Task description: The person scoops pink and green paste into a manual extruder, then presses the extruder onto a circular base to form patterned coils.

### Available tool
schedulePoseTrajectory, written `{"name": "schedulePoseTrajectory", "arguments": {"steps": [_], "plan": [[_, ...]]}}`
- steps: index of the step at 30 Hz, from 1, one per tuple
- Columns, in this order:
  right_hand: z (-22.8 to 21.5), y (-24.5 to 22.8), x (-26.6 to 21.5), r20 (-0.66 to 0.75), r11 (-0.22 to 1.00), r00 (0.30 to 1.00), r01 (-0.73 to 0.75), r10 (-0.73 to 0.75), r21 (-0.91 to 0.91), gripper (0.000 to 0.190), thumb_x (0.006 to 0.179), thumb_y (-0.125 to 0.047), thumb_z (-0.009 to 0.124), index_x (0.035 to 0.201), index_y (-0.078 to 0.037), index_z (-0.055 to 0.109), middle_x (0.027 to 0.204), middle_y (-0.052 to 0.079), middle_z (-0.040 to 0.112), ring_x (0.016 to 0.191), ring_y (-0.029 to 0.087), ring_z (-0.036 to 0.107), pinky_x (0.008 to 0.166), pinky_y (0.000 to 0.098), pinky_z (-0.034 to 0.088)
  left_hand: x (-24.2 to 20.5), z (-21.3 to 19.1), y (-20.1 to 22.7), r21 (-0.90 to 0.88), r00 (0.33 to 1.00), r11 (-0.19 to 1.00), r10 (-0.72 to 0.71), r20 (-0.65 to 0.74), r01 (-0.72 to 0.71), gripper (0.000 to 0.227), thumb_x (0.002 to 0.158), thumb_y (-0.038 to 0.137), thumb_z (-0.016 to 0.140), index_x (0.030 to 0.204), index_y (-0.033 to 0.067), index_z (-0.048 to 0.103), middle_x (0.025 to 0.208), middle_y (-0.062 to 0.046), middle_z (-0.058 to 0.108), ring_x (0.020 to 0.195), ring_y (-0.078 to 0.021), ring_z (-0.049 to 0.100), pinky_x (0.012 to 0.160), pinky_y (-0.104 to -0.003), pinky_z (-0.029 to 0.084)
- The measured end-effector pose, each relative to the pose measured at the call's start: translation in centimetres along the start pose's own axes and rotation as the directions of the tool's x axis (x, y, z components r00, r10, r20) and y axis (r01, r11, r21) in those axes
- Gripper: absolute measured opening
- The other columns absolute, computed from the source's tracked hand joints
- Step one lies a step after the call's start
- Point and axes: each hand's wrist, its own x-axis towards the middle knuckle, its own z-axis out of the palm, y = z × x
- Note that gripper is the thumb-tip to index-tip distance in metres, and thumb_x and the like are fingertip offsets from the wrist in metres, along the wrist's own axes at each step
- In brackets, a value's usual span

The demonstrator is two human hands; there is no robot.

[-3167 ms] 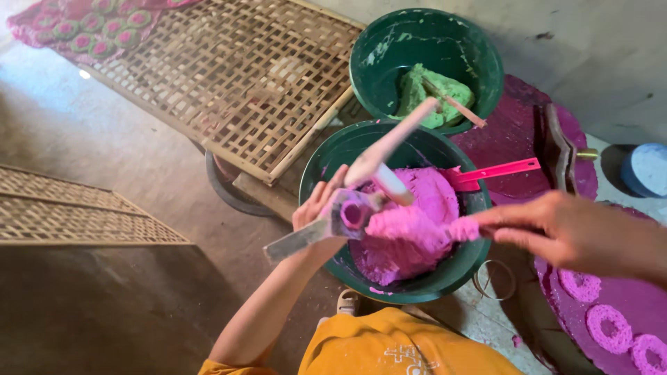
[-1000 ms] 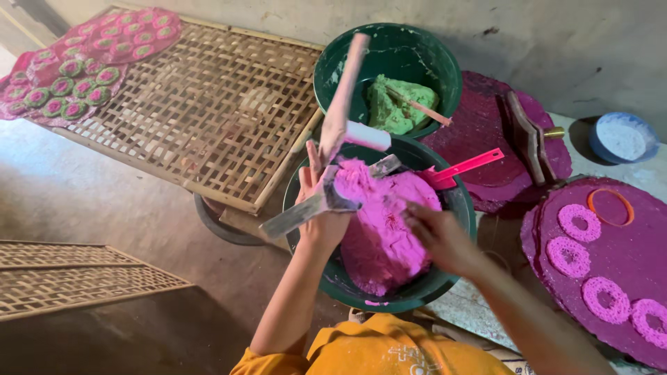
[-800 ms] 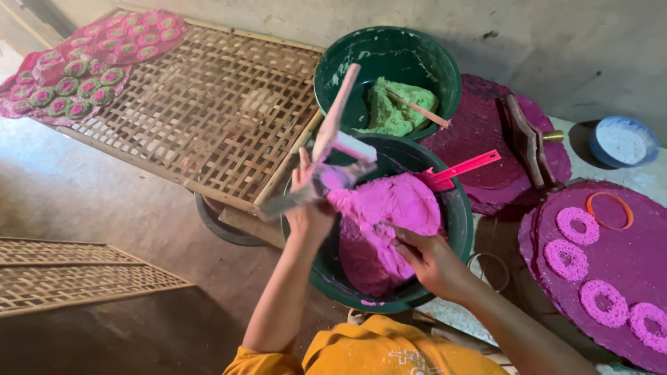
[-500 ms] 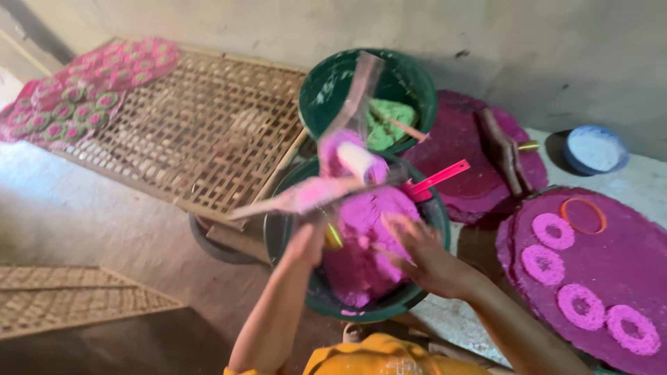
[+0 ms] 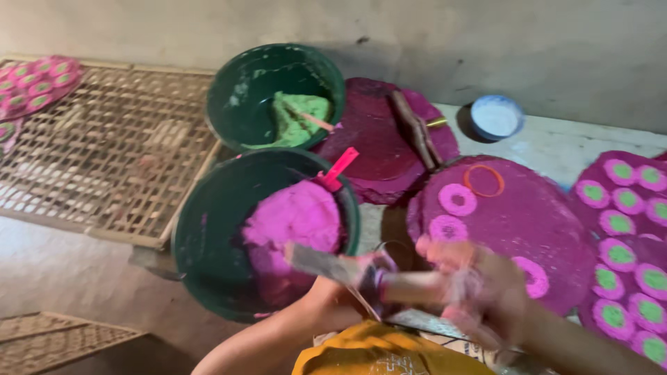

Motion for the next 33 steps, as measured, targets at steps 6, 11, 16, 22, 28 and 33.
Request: {"name": "schedulePoseTrajectory", "arguments": {"steps": [6,11,16,22,28,33], "plan": [[-1.9,-2.3,-3.9,0.042,0.997,0.998,0.047,-0.049,0.057,0.054,0.100,-0.014,0.069,0.147,-0.024,0.044,0.139,0.031,0.060,0.123,0.046,0.070,0.095,0.0481,0.063,2.0,8.4,1.0,0.904,0.995,0.416,0.048,0.084,-0.097,0.022,0.092,0.021,0.071,0.108,0.0085,0.063,0.095,-0.010,0.067,0.086,-0.0263,0.068,0.071,-0.043,0.051],[-4.9,-1.1,-8.6,-0.088,0.944,0.953,-0.270,0.290,0.191,0.084,0.095,-0.022,0.074,0.163,-0.019,0.024,0.147,0.025,0.048,0.126,0.037,0.063,0.097,0.0481,0.060,6.5,8.7,2.2,0.299,0.851,0.803,0.436,0.294,-0.515,0.047,0.080,0.010,0.071,0.124,0.0028,0.060,0.116,-0.016,0.066,0.111,-0.0293,0.066,0.095,-0.042,0.054],[-10.4,2.6,-18.5,0.411,0.270,0.451,-0.863,0.792,0.427,0.113,0.078,-0.064,0.073,0.164,-0.012,0.021,0.154,0.018,0.041,0.124,0.024,0.043,0.098,0.0418,0.038,14.3,9.6,0.2,0.299,0.938,0.908,0.211,0.275,-0.292,0.043,0.079,0.009,0.080,0.119,0.0021,0.065,0.112,-0.014,0.068,0.109,-0.0320,0.067,0.098,-0.044,0.055],[-10.4,4.5,-29.3,0.275,0.294,0.569,-0.710,0.775,0.639,0.139,0.072,-0.086,0.069,0.171,-0.002,0.020,0.123,0.024,0.064,0.102,0.026,0.063,0.085,0.0418,0.057,27.2,1.5,-2.4,-0.263,0.884,0.960,0.035,0.467,0.101,0.069,0.086,0.015,0.073,0.146,-0.0050,0.046,0.134,-0.019,0.061,0.107,-0.0339,0.068,0.096,-0.049,0.059],[-12.0,4.2,-35.7,0.027,0.387,0.577,-0.582,0.816,0.715,0.108,0.068,-0.059,0.086,0.140,0.009,0.041,0.118,0.026,0.061,0.106,0.036,0.065,0.095,0.0545,0.055,32.9,-8.9,-12.2,0.255,0.869,0.942,-0.071,-0.489,0.220,0.033,0.102,0.013,0.058,0.132,-0.0002,0.063,0.121,-0.015,0.070,0.107,-0.0239,0.066,0.093,-0.037,0.053],[-13.3,2.1,-33.6,0.045,0.273,0.437,-0.636,0.898,0.722,0.100,0.066,-0.058,0.084,0.133,0.006,0.046,0.117,0.021,0.060,0.109,0.030,0.060,0.096,0.0442,0.047,27.8,-5.8,-17.0,0.024,0.742,0.998,-0.021,-0.670,0.051,0.039,0.101,0.008,0.050,0.138,0.0009,0.060,0.124,-0.015,0.070,0.109,-0.0245,0.065,0.098,-0.040,0.053]]}}
